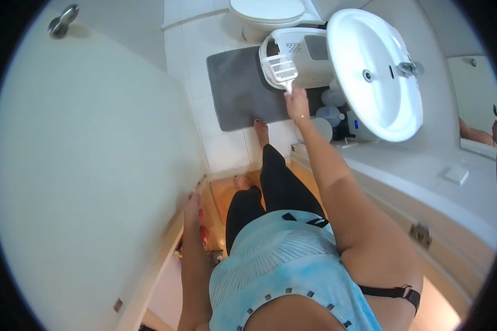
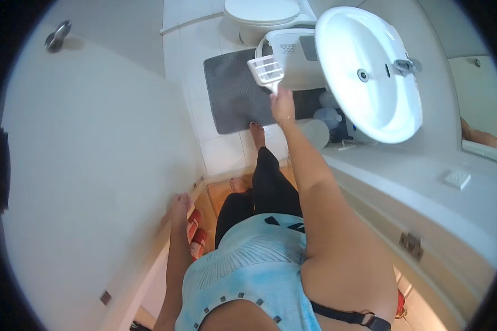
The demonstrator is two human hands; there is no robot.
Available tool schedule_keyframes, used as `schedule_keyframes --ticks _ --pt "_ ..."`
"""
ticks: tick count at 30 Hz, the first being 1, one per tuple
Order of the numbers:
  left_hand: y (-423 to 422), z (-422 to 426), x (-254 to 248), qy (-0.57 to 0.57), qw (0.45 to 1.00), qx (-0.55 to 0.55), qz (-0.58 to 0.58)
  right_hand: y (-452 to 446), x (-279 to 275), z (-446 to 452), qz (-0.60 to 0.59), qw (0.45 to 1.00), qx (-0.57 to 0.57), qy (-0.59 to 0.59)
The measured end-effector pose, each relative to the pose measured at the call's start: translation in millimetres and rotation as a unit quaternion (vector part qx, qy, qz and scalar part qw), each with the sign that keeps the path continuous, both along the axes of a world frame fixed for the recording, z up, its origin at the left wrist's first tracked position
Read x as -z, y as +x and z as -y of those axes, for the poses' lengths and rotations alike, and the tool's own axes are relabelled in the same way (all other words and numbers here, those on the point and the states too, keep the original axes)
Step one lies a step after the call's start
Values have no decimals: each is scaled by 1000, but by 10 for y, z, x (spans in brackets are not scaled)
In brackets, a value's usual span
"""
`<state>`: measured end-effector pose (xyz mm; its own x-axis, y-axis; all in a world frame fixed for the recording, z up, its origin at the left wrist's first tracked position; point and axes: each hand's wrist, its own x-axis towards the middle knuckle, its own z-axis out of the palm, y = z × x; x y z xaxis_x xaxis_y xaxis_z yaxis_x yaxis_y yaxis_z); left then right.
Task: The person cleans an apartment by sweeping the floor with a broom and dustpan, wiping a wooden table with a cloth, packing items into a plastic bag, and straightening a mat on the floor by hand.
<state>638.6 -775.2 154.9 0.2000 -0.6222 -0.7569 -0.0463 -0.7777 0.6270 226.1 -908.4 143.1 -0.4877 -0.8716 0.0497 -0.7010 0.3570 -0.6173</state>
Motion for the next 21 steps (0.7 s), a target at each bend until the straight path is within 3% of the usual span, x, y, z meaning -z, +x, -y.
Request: schedule_keyframes --ticks 2,4,6,8,10,14,21 --pt "-8 122 43 28 999 1 -38 -344 319 443 -51 996 74 6" --pt "18 227 91 48 984 160 68 -692 764 832 -63 992 110 -2" --pt "-193 422 28 104 990 57 80 -1016 1195 1285 -69 981 178 25" --pt "-176 511 254 160 974 120 109 -1219 1402 1643 -61 979 192 33" --pt "-407 658 250 207 976 68 30 -1493 1776 1879 -39 978 203 7" --pt "-647 939 666 204 975 84 6 -1802 2366 2213 -34 973 225 36" --pt "-1407 2152 588 177 973 144 -27 -1979 2669 2418 -65 968 214 117"
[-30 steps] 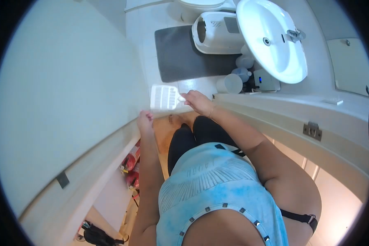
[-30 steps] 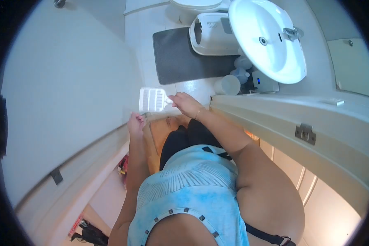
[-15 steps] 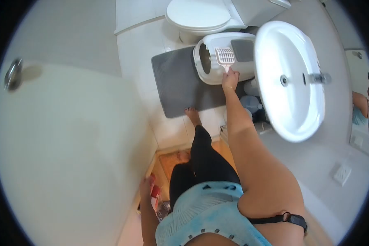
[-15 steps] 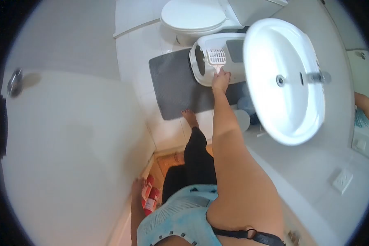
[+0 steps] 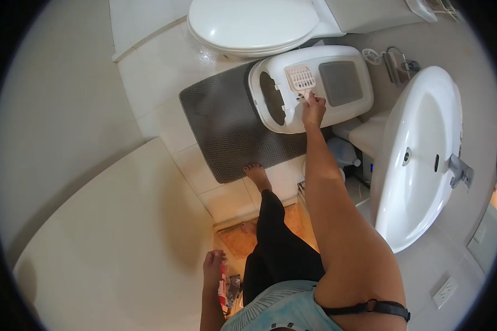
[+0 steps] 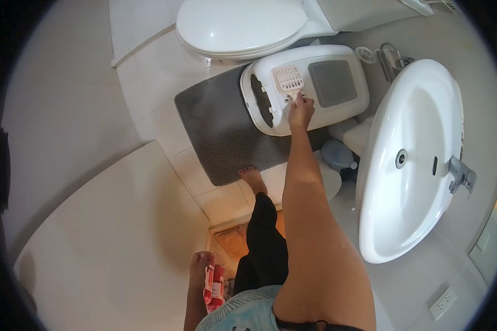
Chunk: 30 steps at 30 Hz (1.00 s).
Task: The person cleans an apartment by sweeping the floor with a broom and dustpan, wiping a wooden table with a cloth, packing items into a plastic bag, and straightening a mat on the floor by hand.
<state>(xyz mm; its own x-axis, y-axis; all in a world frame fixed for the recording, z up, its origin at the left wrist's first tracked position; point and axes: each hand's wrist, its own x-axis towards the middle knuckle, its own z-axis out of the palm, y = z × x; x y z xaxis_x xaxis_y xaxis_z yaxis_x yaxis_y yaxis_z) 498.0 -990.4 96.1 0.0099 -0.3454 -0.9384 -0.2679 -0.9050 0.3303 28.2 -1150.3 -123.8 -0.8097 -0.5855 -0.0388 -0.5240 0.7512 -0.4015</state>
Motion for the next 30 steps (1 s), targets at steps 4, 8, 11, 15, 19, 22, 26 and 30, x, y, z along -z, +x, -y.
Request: schedule_keyframes --ticks 4,8,11,15,19,22,26,30 --pt "-76 247 17 -15 1000 -4 13 -54 45 6 19 999 11 33" --pt "-47 256 57 0 1000 -13 21 -101 125 4 8 1000 -7 18" --pt "23 205 94 22 999 16 37 -84 122 18 33 999 -7 31" --pt "28 169 89 16 998 27 46 -57 67 27 5 998 -15 64" --pt "-22 175 67 3 998 19 56 -61 33 55 6 996 -28 81" --pt "85 -11 158 -14 999 5 40 -52 14 71 24 994 -26 102" --pt "120 -265 -5 -36 997 -59 43 -13 -201 49 18 993 -36 115" --pt "329 -762 -277 -78 992 -48 89 325 -622 -59 49 990 -98 87"
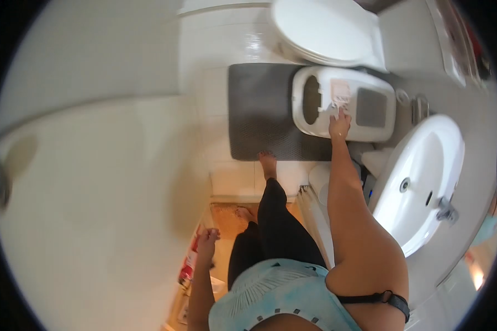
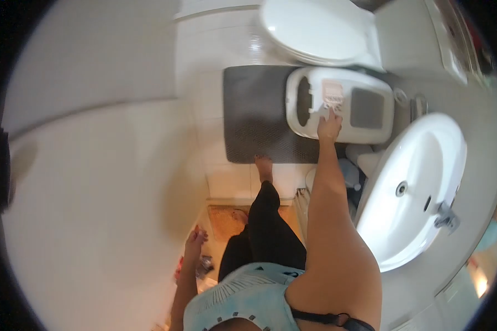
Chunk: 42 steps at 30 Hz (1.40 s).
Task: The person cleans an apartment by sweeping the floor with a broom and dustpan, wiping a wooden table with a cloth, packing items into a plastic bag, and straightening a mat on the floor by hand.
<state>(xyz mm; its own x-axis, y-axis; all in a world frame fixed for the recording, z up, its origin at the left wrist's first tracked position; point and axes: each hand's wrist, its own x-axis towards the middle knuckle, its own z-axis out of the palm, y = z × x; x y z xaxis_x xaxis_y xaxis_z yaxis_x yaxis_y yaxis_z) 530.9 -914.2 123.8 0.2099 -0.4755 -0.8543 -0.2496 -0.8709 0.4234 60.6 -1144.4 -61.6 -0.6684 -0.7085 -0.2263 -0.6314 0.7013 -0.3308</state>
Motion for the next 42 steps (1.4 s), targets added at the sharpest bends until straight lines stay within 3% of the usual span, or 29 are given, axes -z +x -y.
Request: schedule_keyframes --ticks 2,4,5,6,8,9,14,18,20,22,24,28,29,33,35,39,41,42 --pt "54 -137 -208 -51 998 3 26 243 -27 -169 29 984 -168 -53" --pt "37 -309 -553 -68 994 1 83 618 -3 -297 259 939 -223 30" --pt "76 -367 -762 -55 992 -7 113 1008 -342 -302 295 912 -269 100" --pt "244 -762 -526 -78 990 -27 112 1346 -651 -398 314 878 -313 181" --pt "328 -1136 -557 -146 978 -64 136 1892 -819 -595 284 817 -464 191" --pt "300 -1227 -857 -155 973 -82 150 2141 -876 -709 265 774 -545 184" --pt "278 -2578 -965 -146 931 -302 142 3337 -1687 -1269 164 614 -747 195" --pt "155 -4027 -333 -189 879 -404 170 4006 -1906 -1792 8 500 -845 190" --pt "59 -4654 -137 -164 783 -585 132 4392 -1985 -2149 29 490 -852 183" --pt "-51 -5137 -355 -160 740 -631 171 4776 -2045 -2678 52 478 -858 182" --pt "-184 -5497 -494 -146 699 -669 209 5136 -2135 -3203 57 399 -901 163" --pt "-359 -5945 -385 -122 642 -733 187 5669 -2609 -4334 42 187 -970 152" --pt "-442 -5999 -380 -112 618 -760 169 5751 -2678 -4562 39 163 -973 156" --pt "-727 -6223 -21 -53 624 -762 166 6100 -2869 -5190 46 94 -972 212" --pt "-882 -6265 113 7 674 -717 177 6257 -2846 -5330 7 65 -973 222" --pt "-965 -6322 97 -5 637 -751 174 6691 -2479 -5190 -110 5 -970 217" --pt "-939 -6350 -318 -6 584 -796 159 7061 -1958 -5031 -286 -107 -921 240" --pt "-907 -6395 -383 -1 574 -801 169 7174 -2014 -5112 -293 -140 -921 215"
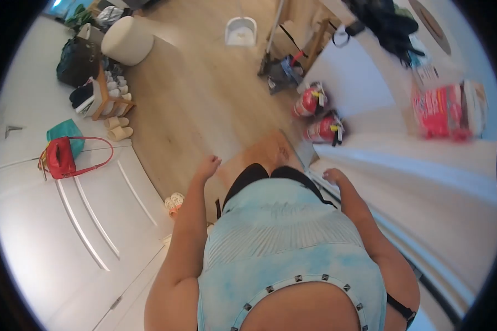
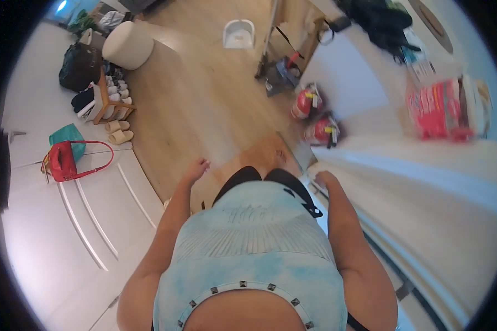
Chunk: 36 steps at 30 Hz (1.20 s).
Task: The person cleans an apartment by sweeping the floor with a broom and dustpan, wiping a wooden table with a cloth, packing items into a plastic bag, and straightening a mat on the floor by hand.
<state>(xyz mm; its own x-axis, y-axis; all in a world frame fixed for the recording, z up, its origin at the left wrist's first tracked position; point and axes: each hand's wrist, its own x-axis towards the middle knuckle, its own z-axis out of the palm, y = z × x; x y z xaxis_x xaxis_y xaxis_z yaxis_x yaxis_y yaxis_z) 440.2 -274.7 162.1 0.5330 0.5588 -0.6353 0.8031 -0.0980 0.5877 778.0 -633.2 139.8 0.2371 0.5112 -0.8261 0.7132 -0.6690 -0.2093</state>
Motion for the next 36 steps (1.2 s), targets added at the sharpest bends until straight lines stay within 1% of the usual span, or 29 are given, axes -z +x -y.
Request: schedule_keyframes --ticks 1,2,3,4,5,6,8,10,12,14,15,17,18,19,20,21,22,23,24,25,27,29,31,32,33,34,35,36 --pt "-2 -21 -40 1 999 -43 18 127 -47 -98 14 999 -37 3" --pt "-36 -23 -77 -2 996 -84 33 242 -63 -256 15 999 -46 8" --pt "-73 -50 -84 2 995 -91 33 317 -75 -397 16 999 -6 31" --pt "-125 -72 -63 -2 990 -137 41 373 -160 -534 18 998 35 52" --pt "-169 -83 -40 -6 982 -184 50 443 -219 -733 22 997 -14 66" --pt "-233 -100 -1 -4 980 -191 55 496 -215 -960 26 997 -22 69" --pt "-266 -85 102 -6 970 -234 57 674 -70 -1319 -24 982 -21 187" --pt "-238 -164 -143 -5 978 -207 -33 650 -194 -1776 -3 976 -18 216" --pt "-364 -250 66 -32 967 -252 -5 663 -249 -2231 18 971 -12 239" --pt "-390 -367 118 -55 954 -295 -2 683 -97 -2565 -21 964 -39 264" --pt "-364 -428 155 -70 950 -305 3 705 -110 -2698 -14 964 -29 265" --pt "-363 -607 190 -91 948 -306 11 684 -245 -2929 24 981 -120 150" --pt "-354 -730 183 -117 943 -313 -12 738 -284 -3018 30 982 -112 148" --pt "-330 -900 204 -141 936 -320 -38 777 -306 -3114 16 985 -125 116" --pt "-301 -1111 254 -145 938 -312 -41 776 -308 -3198 -3 987 -137 82" --pt "-284 -1307 279 -148 937 -313 -40 794 -244 -3222 -8 989 -128 74" --pt "-323 -1490 285 -151 937 -312 -43 835 -119 -3205 -14 994 -67 88" --pt "-329 -1811 419 -154 941 -299 -48 920 -3 -3311 -12 994 -4 107" --pt "-414 -2125 633 -159 947 -277 -43 935 96 -3392 -12 995 10 98" --pt "-484 -2423 733 -166 953 -249 -42 935 169 -3401 -19 994 52 95" --pt "-287 -3158 757 -71 982 -163 -63 1224 61 -3585 13 985 134 105" --pt "166 -3828 445 -62 983 -156 -75 1153 -80 -3832 93 971 162 151" --pt "442 -4489 658 37 993 -94 -58 1236 -269 -4169 111 940 214 242" --pt "542 -4704 845 288 957 18 -2 1323 -357 -4341 98 935 233 249" --pt "919 -4940 530 58 998 -36 -7 1374 -404 -4510 81 929 251 258" --pt "1125 -5200 709 153 988 30 -1 1389 -491 -4652 66 931 255 254" --pt "1443 -5312 597 157 984 58 56 1411 -591 -4771 75 921 264 276" --pt "1908 -5284 182 80 995 20 61 1436 -616 -4868 89 910 272 298"
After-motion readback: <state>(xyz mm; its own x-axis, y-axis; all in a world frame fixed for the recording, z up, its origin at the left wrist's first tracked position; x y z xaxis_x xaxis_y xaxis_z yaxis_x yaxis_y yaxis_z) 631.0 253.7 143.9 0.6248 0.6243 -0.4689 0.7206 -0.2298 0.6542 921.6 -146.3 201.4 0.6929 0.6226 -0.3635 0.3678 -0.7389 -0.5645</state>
